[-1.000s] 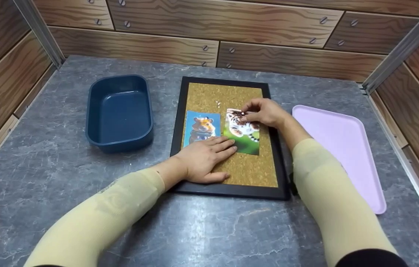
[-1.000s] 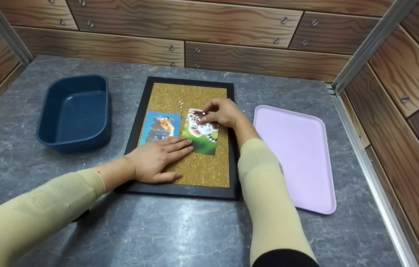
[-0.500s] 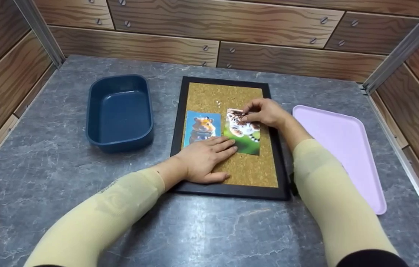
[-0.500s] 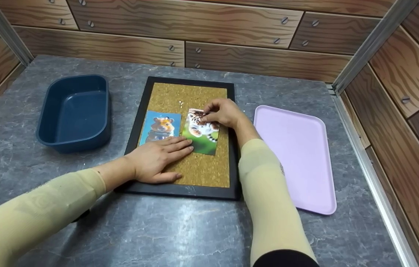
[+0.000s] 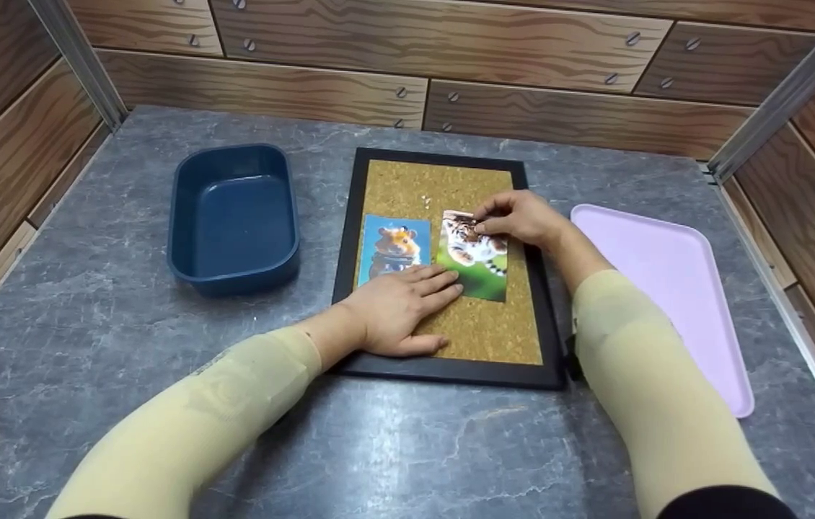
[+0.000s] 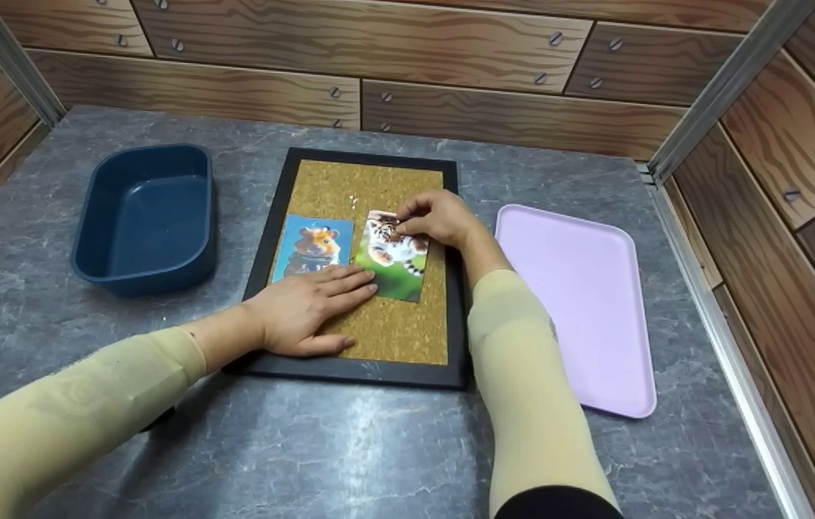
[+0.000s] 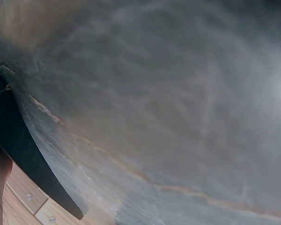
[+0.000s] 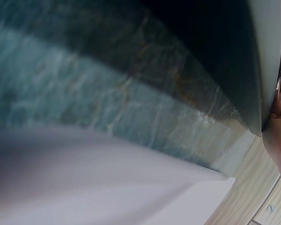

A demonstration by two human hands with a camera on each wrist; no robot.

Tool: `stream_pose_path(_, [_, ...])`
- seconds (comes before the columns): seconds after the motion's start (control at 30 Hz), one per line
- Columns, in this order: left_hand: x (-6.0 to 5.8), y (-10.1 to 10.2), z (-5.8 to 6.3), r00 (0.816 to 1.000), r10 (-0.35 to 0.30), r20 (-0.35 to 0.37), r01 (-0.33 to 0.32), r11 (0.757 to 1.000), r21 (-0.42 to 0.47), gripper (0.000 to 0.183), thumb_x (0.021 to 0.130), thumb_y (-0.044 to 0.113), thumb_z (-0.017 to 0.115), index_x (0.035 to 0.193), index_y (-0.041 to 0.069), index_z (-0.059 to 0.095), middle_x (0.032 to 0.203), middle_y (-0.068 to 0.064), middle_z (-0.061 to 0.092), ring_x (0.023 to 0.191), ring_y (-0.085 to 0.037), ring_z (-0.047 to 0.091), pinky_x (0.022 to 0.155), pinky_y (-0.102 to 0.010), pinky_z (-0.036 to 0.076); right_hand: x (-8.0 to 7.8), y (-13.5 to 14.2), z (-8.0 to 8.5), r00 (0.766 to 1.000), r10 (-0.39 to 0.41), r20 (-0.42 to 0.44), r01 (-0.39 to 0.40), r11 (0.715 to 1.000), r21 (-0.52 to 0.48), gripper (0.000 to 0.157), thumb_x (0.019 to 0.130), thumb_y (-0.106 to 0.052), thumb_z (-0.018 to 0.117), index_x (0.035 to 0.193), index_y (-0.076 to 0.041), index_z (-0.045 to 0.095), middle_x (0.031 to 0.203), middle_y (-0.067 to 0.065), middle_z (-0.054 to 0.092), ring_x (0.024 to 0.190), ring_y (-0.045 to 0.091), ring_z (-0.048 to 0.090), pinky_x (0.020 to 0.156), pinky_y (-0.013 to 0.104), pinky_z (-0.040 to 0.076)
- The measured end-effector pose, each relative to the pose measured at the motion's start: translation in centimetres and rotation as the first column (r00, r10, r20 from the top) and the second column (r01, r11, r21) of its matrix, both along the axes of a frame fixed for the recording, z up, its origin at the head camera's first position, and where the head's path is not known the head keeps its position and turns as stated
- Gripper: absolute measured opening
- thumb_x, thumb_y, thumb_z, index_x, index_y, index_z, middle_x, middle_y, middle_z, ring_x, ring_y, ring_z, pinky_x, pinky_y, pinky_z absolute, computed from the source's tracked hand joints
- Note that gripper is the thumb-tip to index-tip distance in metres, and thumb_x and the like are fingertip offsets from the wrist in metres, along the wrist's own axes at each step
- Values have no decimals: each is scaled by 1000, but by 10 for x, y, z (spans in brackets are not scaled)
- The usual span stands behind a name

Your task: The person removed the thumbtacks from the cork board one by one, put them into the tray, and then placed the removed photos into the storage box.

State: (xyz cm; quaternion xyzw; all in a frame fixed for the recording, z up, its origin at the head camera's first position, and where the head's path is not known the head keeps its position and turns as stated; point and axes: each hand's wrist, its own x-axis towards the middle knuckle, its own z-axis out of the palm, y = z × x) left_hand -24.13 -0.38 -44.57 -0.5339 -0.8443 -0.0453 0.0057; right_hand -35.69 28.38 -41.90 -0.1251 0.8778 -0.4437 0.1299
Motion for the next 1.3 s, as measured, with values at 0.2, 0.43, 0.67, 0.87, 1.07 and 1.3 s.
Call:
stream_pose_path(0.2, [0,0,0,1000,3,-2,-3,1000,-2,81,109,62,39,168,8,30,173,-14,28,161,-29,23,130,-39,20,1,1,0,1000,-16,-16,16,999,28,28,96,-10,80,118,6,75,110,12,73,78,6,62,69,17,53])
stream_pose_path(0.43, [0,0,-1,1000,5,-9,-5,1000,-2,81,109,63,38,168,8,30,173,-14,28,161,-29,23,130,-38,20,2,1,1,1000,-22,-22,24,998,52,26,96,-14,81,116,1,77,111,7,72,85,10,64,73,20,54])
stream_pose_path(0.67, [1,0,0,1000,7,0,-7,1000,3,81,108,62,40,168,8,31,173,-14,28,160,-29,23,130,-38,20,1,1,1,999,-9,-48,12,998,62,25,97,-14,80,115,3,78,105,6,73,78,7,63,71,19,53])
stream_pose_path(0.87, [1,0,1,1000,5,8,-5,1000,5,81,108,62,40,168,7,30,173,-15,28,160,-29,23,130,-38,20,4,0,2,999,-17,-51,20,998,55,26,97,-14,80,115,4,77,103,7,73,74,5,62,68,18,52])
stream_pose_path(1.07, [0,0,1,1000,7,5,-7,1000,3,81,109,62,40,168,8,30,173,-14,28,161,-29,23,130,-38,20,6,-2,3,999,-33,-17,34,999,39,28,99,-17,79,117,3,77,103,8,72,67,5,63,63,19,53])
stream_pose_path(1.3, [1,0,0,1000,6,0,-6,1000,2,81,109,63,39,168,8,30,173,-14,28,161,-29,23,130,-38,19,6,-2,3,998,-37,-50,41,995,88,26,99,-19,78,115,1,78,108,8,71,80,8,63,70,19,52])
